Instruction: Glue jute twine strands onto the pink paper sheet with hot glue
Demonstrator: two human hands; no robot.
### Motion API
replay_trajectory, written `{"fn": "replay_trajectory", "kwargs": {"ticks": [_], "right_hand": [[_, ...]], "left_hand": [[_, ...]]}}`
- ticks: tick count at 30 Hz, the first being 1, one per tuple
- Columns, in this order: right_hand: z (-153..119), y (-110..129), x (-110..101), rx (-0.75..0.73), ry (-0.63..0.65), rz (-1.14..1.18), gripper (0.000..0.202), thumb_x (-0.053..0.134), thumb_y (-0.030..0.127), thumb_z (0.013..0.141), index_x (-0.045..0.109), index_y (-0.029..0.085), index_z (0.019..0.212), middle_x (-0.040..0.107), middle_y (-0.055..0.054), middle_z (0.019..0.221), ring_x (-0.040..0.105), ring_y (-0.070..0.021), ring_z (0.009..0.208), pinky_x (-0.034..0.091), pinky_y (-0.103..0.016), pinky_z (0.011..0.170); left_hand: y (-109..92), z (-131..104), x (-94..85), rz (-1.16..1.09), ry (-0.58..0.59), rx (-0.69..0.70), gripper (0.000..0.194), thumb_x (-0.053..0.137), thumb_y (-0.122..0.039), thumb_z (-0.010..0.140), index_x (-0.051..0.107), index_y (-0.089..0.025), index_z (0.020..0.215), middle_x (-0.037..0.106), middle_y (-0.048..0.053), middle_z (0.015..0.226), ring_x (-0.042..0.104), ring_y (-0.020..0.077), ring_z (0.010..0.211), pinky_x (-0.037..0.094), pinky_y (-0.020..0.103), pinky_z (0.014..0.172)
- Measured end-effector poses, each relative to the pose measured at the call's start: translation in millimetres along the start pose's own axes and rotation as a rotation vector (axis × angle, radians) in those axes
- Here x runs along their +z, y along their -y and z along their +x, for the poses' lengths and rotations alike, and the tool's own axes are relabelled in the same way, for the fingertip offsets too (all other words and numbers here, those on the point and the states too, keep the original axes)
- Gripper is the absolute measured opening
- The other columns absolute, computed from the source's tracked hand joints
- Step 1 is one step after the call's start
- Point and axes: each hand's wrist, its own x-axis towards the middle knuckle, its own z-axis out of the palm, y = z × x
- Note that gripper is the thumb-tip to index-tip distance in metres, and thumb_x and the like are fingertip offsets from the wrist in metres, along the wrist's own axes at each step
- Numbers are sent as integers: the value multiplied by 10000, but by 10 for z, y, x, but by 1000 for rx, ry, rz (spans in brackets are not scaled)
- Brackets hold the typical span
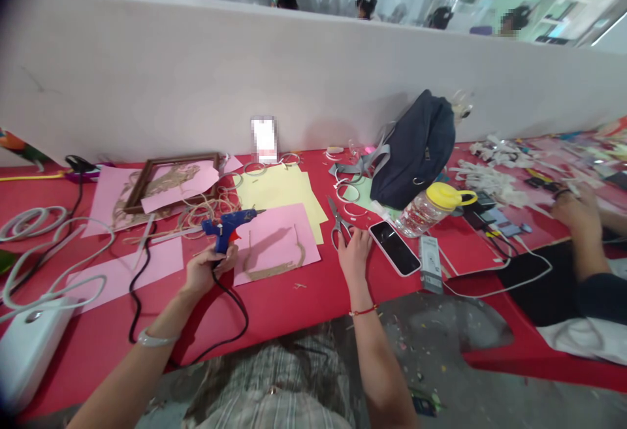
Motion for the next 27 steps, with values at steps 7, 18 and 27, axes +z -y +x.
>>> {"fn": "replay_trajectory", "kwargs": {"ticks": [7,18,27], "right_hand": [[12,-18,-9,-5,19,14,447,451,599,1048,620,187,1014,642,-197,1022,592,-367,1015,501,-602,970],[6,9,-32,12,28,14,407,473,573,1044,611,191,1020,625,-186,1034,595,-361,1033,506,-580,979],[4,-13,-26,3,31,12,371,494,552,1040,609,199,1027,626,-174,1035,591,-355,1028,507,-577,967]], "left_hand": [[-11,-8,9,-2,0,-15,217,691,-341,636,541,-185,647,371,-54,466,278,78,401,228,246,459],[3,-4,-2,-20,-5,-22,218,694,-345,625,576,-171,684,383,-60,478,266,70,394,232,235,443],[-3,-7,1,-20,-7,-31,217,701,-338,629,567,-173,672,386,-52,473,284,73,397,238,232,443]]}}
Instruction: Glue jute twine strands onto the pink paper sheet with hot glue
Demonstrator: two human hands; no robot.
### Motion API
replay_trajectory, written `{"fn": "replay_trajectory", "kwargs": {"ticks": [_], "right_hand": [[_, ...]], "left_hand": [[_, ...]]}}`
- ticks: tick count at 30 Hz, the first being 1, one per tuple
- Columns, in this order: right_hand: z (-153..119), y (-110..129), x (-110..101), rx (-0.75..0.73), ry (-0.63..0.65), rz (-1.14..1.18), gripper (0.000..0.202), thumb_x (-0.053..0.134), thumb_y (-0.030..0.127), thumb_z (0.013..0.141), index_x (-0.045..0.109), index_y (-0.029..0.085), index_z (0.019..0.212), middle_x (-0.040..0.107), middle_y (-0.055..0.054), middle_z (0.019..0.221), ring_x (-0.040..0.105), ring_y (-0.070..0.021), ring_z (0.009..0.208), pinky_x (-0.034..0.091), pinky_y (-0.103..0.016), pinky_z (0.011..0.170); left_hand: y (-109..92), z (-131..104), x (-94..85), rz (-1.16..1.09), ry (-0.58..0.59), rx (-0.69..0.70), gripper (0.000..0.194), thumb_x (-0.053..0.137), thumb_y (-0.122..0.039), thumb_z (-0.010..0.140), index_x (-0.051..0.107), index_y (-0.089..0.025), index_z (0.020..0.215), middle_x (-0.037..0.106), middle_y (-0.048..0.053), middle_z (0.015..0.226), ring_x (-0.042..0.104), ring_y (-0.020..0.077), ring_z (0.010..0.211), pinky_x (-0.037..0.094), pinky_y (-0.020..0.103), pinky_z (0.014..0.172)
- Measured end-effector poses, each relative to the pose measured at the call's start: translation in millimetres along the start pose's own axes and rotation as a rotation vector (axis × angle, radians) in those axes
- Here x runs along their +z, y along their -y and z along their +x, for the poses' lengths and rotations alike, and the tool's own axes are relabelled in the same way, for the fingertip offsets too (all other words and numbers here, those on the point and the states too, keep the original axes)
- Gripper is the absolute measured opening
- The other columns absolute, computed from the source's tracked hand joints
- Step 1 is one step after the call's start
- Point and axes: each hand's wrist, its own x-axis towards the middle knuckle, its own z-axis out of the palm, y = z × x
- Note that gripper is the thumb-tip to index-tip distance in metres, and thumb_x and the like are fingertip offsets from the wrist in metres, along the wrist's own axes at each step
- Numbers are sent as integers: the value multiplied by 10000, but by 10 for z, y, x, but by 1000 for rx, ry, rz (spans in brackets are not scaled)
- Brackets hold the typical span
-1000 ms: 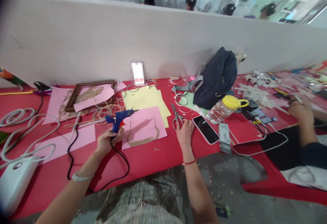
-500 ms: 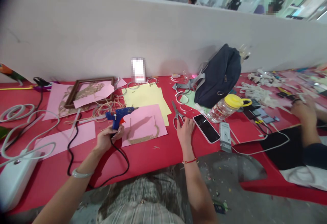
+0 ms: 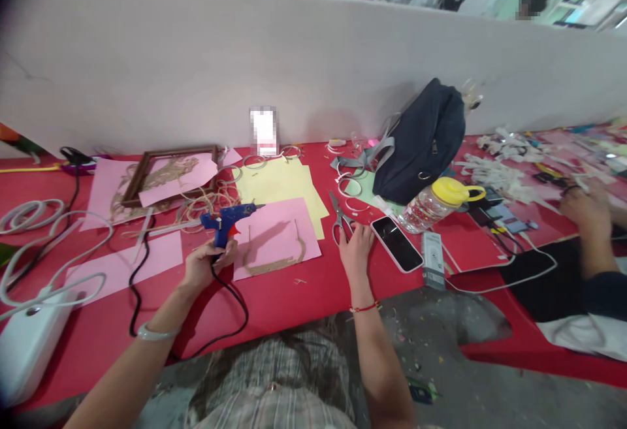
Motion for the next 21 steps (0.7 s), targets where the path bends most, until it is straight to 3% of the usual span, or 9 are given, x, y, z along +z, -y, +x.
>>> {"fn": "replay_trajectory", "kwargs": {"ticks": [21], "right_hand": [[-17,86,-66,-23,38,-59,490,386,576,1093,631,153,1075,632,-206,1019,581,-371,986,495,-564,924]], "left_hand": [[-69,-15,-53,-21,30,-67,212,730,-310,617,609,-146,676,401,-43,486,289,68,414,234,209,428]]}}
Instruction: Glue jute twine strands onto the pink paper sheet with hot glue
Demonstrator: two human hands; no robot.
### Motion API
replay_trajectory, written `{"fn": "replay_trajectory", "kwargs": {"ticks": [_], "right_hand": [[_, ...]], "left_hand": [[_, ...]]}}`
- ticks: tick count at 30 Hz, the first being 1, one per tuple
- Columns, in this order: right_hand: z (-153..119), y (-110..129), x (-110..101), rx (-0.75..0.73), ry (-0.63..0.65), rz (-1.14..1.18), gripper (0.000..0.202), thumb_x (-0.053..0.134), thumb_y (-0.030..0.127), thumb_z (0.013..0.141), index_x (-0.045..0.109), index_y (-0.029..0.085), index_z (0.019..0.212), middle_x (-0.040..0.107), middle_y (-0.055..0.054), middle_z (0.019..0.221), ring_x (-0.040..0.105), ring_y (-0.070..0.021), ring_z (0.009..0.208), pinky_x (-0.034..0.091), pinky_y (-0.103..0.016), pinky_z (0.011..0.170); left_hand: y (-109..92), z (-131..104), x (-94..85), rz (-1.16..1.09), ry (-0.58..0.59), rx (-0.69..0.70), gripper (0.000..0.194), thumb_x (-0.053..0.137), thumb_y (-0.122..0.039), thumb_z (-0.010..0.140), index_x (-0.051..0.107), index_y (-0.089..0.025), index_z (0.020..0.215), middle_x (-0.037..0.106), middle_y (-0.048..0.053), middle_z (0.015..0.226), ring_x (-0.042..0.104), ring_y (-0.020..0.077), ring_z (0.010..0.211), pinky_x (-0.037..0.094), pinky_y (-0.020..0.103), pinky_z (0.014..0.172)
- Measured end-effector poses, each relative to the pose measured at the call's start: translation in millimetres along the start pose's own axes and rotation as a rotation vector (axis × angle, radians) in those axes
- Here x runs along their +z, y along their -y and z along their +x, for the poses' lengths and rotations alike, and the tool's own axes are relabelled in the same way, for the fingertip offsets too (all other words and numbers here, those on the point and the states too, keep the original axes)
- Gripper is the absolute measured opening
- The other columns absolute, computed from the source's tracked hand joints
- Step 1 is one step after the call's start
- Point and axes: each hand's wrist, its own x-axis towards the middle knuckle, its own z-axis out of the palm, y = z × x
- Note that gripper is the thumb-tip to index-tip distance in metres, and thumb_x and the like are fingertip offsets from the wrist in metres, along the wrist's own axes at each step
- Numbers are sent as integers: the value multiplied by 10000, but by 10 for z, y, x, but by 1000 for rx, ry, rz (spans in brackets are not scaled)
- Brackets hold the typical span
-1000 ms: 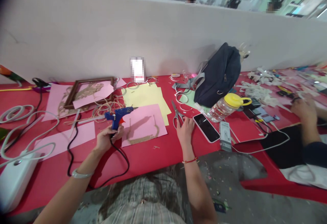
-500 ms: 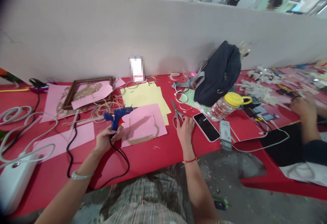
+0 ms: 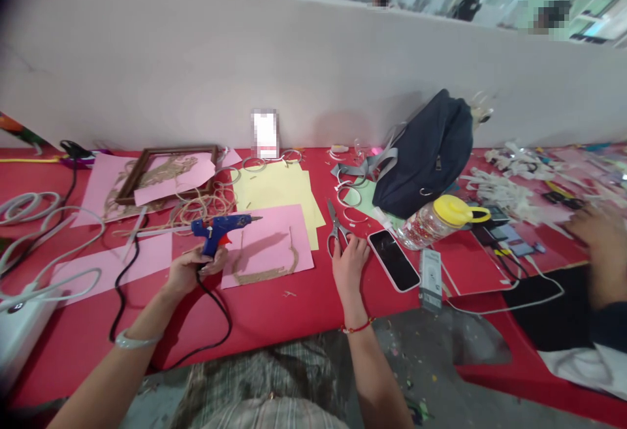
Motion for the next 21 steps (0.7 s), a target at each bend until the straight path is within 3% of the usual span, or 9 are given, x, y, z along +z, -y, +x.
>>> {"fn": "replay_trajectory", "kwargs": {"ticks": [11,21], "right_hand": [[-27,48,-48,-3,48,-48,505,367,544,1110,642,120,1119,636,-233,1063,571,-381,1016,490,-545,921],[6,-40,45,14,-8,19,478,407,593,1082,628,169,1075,647,-212,1056,584,-373,1018,489,-571,960]], "left_hand": [[5,-3,1,-32,-49,-5,205,717,-307,584,623,-148,673,393,-53,481,275,64,403,222,210,422],[3,-6,76,-15,-93,8,204,678,-342,584,585,-171,645,367,-62,462,285,71,410,277,221,446]]}}
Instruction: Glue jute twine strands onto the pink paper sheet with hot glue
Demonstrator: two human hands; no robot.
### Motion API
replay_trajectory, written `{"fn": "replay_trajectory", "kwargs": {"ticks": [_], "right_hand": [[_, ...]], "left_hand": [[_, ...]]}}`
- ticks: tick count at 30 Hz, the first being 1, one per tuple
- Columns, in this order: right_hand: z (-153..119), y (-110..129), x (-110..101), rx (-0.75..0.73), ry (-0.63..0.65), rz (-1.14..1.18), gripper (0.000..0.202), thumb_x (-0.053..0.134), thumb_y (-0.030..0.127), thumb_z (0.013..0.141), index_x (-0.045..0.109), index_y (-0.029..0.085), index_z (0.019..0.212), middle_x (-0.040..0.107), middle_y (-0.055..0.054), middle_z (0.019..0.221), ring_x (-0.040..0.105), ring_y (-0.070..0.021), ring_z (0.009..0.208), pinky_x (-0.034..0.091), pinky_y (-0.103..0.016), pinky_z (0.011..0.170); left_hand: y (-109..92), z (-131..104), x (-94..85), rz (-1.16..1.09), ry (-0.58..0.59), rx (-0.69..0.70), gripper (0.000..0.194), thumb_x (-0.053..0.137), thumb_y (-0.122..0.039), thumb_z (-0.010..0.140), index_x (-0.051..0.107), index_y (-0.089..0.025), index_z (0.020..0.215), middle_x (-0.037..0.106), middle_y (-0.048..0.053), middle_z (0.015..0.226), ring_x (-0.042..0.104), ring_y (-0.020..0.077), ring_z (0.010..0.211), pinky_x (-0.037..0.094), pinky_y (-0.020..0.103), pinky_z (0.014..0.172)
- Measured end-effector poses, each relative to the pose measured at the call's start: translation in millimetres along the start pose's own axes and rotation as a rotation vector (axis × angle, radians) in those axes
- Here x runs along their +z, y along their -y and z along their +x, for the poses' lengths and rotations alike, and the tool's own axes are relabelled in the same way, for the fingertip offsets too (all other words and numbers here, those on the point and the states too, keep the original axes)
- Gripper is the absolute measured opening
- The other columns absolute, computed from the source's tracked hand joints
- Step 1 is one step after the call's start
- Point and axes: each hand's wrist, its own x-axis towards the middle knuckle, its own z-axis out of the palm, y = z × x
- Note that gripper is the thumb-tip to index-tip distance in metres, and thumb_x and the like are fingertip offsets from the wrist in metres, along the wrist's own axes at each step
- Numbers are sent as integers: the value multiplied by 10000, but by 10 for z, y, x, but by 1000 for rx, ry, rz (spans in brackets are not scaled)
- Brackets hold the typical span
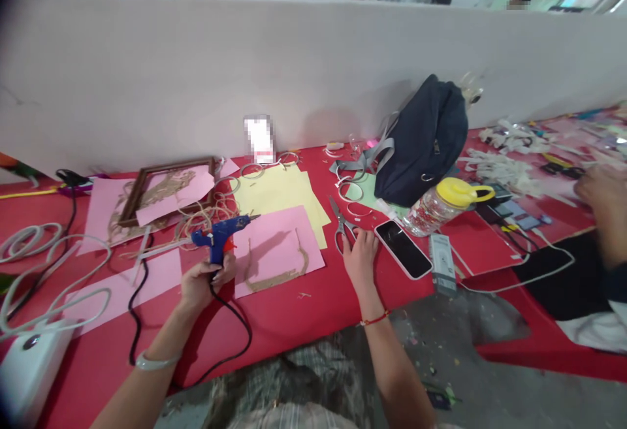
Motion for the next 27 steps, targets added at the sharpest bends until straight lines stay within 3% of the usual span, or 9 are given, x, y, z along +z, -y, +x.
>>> {"fn": "replay_trajectory", "kwargs": {"ticks": [8,27], "right_hand": [[15,-50,15,-8,-14,19,420,451,575,1070,624,192,1048,637,-175,1032,595,-348,1022,501,-549,968],[17,-56,51,-4,-20,32,443,426,579,1069,626,185,1039,644,-192,1037,595,-361,1004,497,-570,949]], "left_hand": [[17,8,77,-19,26,11,199,679,-339,595,587,-169,641,361,-57,477,289,72,420,288,215,446],[-16,10,43,-37,27,30,193,666,-329,604,591,-157,648,359,-46,472,273,72,408,283,202,421]]}}
